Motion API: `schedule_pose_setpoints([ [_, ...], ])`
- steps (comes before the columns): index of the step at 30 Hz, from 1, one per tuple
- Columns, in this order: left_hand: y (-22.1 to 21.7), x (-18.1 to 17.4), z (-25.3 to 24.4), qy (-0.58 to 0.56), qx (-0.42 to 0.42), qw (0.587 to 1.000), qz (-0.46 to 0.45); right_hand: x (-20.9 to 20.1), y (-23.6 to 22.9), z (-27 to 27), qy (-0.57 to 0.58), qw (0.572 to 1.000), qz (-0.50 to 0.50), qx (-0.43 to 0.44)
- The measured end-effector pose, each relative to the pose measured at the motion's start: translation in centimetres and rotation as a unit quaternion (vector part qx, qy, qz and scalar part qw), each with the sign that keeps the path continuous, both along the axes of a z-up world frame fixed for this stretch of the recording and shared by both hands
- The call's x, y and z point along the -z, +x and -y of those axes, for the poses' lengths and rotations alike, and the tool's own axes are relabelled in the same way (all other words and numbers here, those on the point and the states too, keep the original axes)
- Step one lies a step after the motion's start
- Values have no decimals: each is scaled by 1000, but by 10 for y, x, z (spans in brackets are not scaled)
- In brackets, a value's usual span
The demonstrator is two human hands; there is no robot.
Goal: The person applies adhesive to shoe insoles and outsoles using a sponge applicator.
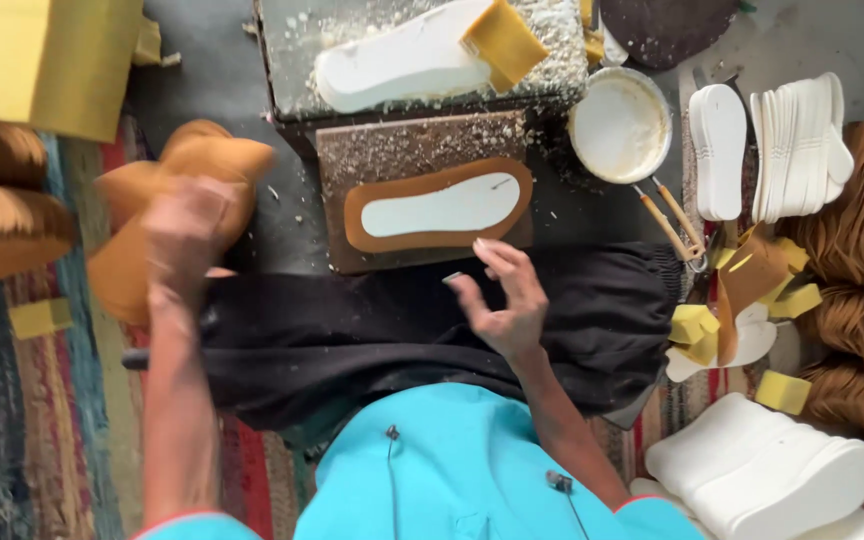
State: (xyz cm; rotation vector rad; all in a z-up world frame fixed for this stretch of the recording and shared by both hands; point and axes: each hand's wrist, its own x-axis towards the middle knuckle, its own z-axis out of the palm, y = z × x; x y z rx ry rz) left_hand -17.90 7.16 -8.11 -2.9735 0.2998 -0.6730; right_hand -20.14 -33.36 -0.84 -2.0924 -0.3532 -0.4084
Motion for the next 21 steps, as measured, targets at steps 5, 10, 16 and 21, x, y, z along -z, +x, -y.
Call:
schedule_pose_setpoints([
  [5,-35,-77,110,-190,271,933,-141,-34,36,-25,-1,989,23,-149],
  [10,-35,-56,122,-260,228,843,-412,71,18,51,108,912,-294,-265],
  [16,-8,-26,137,-651,188,652,-339,40,84,88,187,931,-313,-10],
  [21,17,-39,150,-732,-44,622,-276,41,137,85,260,890,-371,-50],
])
